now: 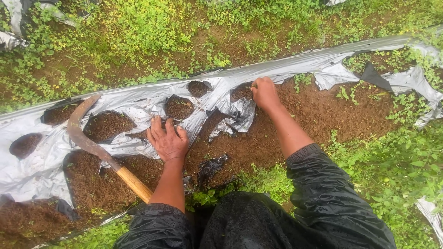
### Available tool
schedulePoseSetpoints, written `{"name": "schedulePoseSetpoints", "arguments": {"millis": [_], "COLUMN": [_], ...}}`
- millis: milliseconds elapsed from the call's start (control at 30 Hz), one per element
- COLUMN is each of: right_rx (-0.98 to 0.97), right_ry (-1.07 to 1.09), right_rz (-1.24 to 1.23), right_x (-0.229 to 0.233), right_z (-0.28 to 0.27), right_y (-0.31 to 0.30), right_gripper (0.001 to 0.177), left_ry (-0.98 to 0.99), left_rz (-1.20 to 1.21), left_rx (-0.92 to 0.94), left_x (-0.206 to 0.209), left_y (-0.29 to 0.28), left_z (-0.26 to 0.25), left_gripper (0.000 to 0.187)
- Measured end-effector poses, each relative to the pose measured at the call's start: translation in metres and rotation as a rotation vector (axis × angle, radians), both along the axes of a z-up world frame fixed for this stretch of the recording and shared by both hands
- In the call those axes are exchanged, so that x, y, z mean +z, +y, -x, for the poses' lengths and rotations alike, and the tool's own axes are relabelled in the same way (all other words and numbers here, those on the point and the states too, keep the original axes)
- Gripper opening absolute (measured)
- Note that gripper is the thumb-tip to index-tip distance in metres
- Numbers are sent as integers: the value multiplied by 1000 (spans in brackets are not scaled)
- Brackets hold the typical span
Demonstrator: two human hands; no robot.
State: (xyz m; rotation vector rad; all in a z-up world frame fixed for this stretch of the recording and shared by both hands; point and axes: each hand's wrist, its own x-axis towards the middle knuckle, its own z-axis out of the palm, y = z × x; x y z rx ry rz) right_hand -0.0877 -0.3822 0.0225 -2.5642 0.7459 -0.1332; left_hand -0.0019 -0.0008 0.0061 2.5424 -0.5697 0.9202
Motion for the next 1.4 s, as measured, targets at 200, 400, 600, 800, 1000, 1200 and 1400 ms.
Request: {"name": "schedulePoseSetpoints", "arguments": {"millis": [200,400,600,800,1000,1200,1400], "right_rx": [26,-46,-286,-287,-209,-211,-104], "right_ry": [97,118,-64,4,-164,-208,-253], "right_rz": [80,-16,-207,-165,-127,-94,-28], "right_x": [-8,14,47,44,-21,-19,-20], "right_z": [-6,4,65,87,89,102,78], "right_y": [2,8,1,39,17,13,42], "right_gripper": [14,20,24,20,17,16,21], "left_ry": [-6,-10,-9,-18,-7,2,4], "left_rz": [-1,1,5,0,-5,2,-5], "left_rx": [7,7,-6,-9,-4,-8,-5], "left_x": [-1,-2,1,-3,-1,-1,-2], "left_y": [-1,0,1,2,2,2,2], "left_z": [-1,-2,0,0,0,1,0], "left_gripper": [35,36,34,35,35,36,36]}}
